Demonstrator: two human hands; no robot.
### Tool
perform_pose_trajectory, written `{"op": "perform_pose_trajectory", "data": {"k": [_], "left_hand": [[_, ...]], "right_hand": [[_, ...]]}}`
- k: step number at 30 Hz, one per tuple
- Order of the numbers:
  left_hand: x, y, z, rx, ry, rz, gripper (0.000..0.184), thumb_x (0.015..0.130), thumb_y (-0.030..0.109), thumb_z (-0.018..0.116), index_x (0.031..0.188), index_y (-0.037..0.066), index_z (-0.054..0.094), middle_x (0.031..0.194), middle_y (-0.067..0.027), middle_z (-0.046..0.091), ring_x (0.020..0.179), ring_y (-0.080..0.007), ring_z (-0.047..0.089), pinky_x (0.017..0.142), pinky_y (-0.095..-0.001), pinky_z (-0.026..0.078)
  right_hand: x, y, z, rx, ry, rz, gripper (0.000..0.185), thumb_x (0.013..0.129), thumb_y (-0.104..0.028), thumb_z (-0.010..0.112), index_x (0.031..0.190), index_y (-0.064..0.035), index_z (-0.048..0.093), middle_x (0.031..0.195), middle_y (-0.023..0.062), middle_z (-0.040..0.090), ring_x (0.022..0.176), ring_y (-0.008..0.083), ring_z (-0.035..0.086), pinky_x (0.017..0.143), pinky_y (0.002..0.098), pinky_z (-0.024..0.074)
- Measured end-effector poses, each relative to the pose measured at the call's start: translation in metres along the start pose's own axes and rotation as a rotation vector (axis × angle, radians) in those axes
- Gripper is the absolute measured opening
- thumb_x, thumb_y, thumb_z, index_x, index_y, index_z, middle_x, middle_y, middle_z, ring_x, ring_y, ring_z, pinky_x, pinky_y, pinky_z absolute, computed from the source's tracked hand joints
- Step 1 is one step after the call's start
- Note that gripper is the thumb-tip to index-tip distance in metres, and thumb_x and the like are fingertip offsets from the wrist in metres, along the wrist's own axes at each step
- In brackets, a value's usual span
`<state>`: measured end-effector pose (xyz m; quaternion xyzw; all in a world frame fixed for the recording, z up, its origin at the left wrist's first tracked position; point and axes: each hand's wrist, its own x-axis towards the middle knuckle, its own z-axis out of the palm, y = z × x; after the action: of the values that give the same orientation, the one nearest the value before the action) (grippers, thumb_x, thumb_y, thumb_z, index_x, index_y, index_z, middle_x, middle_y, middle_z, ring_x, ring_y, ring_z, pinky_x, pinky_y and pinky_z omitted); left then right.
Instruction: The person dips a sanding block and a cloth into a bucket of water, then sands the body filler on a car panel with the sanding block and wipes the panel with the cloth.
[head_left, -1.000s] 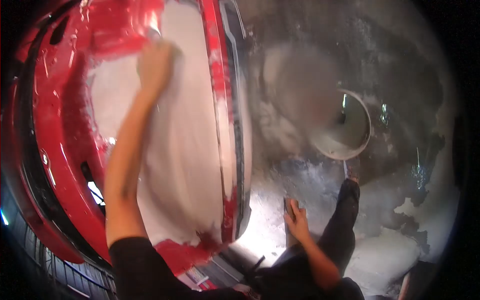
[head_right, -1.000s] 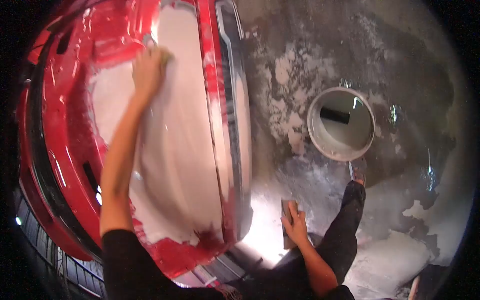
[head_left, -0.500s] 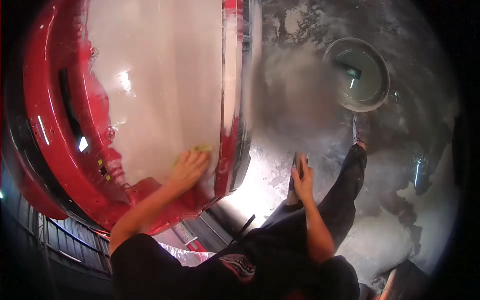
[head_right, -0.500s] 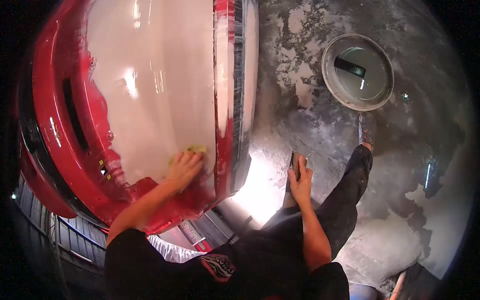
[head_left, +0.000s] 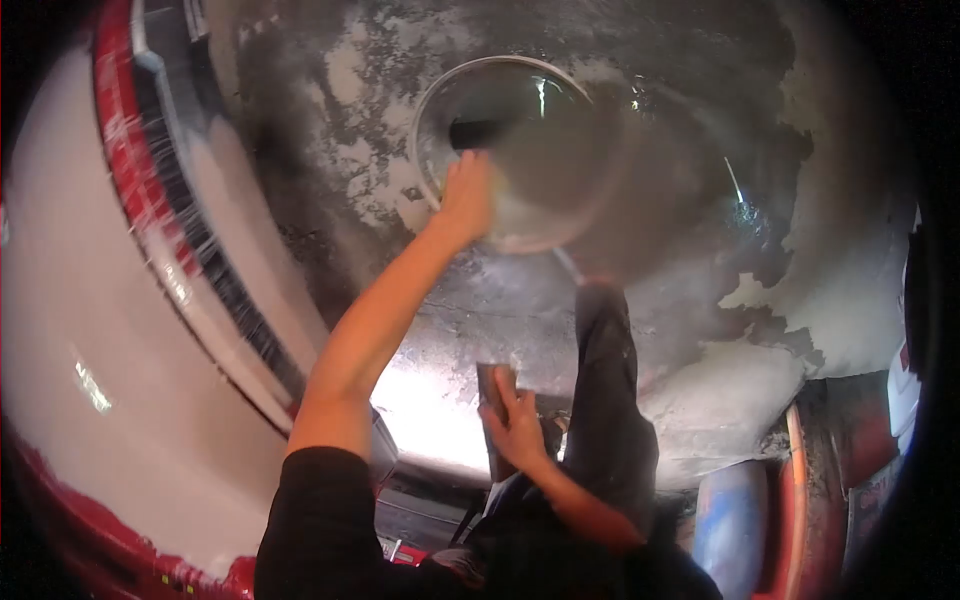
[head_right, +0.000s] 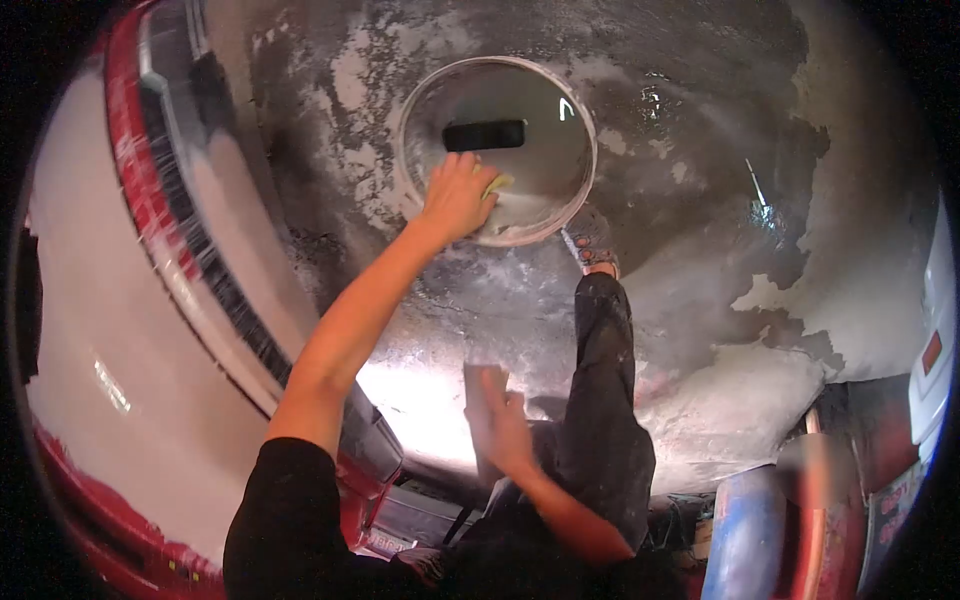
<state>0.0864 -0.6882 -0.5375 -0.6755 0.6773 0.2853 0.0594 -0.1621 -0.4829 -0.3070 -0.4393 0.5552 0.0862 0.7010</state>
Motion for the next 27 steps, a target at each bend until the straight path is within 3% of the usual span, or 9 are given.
{"op": "perform_pose_trajectory", "data": {"k": [5,8,12,14,16,18,19,21,27], "left_hand": [[0.1,-0.002,0.072,0.166,-0.444,-0.171,0.054,0.093,0.05,0.064,0.133,0.013,0.069,0.145,-0.0202,0.055,0.139,-0.0396,0.045,0.114,-0.0537,0.037],[0.1,-0.025,0.176,0.235,-0.544,-0.127,0.052,0.097,0.044,0.055,0.134,0.01,0.068,0.145,-0.0216,0.057,0.137,-0.0358,0.051,0.114,-0.0578,0.038],[0.092,-0.037,0.239,0.112,-0.675,-0.197,0.045,0.095,0.03,0.053,0.132,0.008,0.068,0.139,-0.0244,0.06,0.131,-0.0386,0.056,0.111,-0.0508,0.043],[0.083,-0.031,0.229,0.022,-0.693,-0.181,0.042,0.094,0.023,0.052,0.13,0.007,0.068,0.136,-0.0259,0.062,0.129,-0.04,0.058,0.109,-0.0474,0.046],[0.063,0.002,0.137,-0.054,-0.665,-0.122,0.04,0.092,0.017,0.054,0.129,0.008,0.066,0.132,-0.0279,0.062,0.125,-0.0418,0.06,0.105,-0.0464,0.049],[0.028,0.022,0.073,-0.323,-0.46,-0.096,0.042,0.089,0.012,0.061,0.13,0.007,0.062,0.127,-0.0271,0.063,0.12,-0.0421,0.062,0.1,-0.0473,0.051],[0.001,0.023,0.037,-0.465,-0.33,-0.039,0.044,0.088,0.009,0.064,0.131,0.006,0.059,0.125,-0.0261,0.063,0.117,-0.0417,0.063,0.098,-0.0477,0.052],[-0.044,0.054,-0.097,-0.427,-0.34,-0.111,0.043,0.085,0.008,0.069,0.128,0.007,0.061,0.125,-0.0211,0.061,0.114,-0.0402,0.063,0.096,-0.0474,0.053],[-0.228,0.07,-0.378,0.076,0.253,-0.27,0.054,0.076,0.0,0.071,0.127,0.014,0.068,0.131,-0.0137,0.061,0.111,-0.0322,0.066,0.091,-0.0399,0.056]], "right_hand": [[0.018,-0.002,-0.025,0.074,-0.04,0.077,0.076,0.094,-0.026,0.073,0.16,-0.0196,0.037,0.124,0.0293,0.046,0.111,0.048,0.057,0.096,0.0487,0.0494],[0.023,0.0,-0.037,0.062,-0.015,0.154,0.076,0.094,-0.025,0.074,0.16,-0.0179,0.036,0.125,0.0299,0.047,0.116,0.0477,0.055,0.101,0.0483,0.0467],[0.025,0.006,-0.036,0.127,0.03,0.097,0.075,0.094,-0.027,0.072,0.159,-0.0144,0.037,0.129,0.0352,0.048,0.117,0.0508,0.054,0.099,0.0509,0.049],[0.023,0.009,-0.027,0.094,0.035,0.105,0.076,0.093,-0.023,0.074,0.159,-0.0127,0.038,0.126,0.0309,0.051,0.114,0.0448,0.056,0.1,0.0468,0.0477],[0.012,0.017,-0.011,0.06,0.06,0.027,0.076,0.093,-0.023,0.073,0.159,-0.0147,0.038,0.125,0.0304,0.052,0.112,0.044,0.057,0.098,0.0469,0.0485],[0.014,0.041,0.005,0.031,0.125,-0.18,0.075,0.094,-0.027,0.071,0.16,-0.0203,0.037,0.125,0.0337,0.051,0.11,0.0483,0.059,0.094,0.0511,0.0514],[0.016,0.05,0.01,0.056,0.103,-0.121,0.074,0.094,-0.026,0.071,0.159,-0.021,0.038,0.123,0.0328,0.052,0.108,0.0471,0.06,0.095,0.0501,0.0505],[0.009,0.061,0.018,0.079,0.09,-0.061,0.072,0.094,-0.026,0.071,0.159,-0.0218,0.041,0.119,0.0309,0.053,0.105,0.0444,0.06,0.095,0.0477,0.0488],[0.023,0.075,0.042,0.155,0.082,-0.227,0.075,0.093,-0.035,0.073,0.159,-0.0197,0.041,0.111,0.0293,0.054,0.098,0.0404,0.058,0.094,0.045,0.0473]]}}
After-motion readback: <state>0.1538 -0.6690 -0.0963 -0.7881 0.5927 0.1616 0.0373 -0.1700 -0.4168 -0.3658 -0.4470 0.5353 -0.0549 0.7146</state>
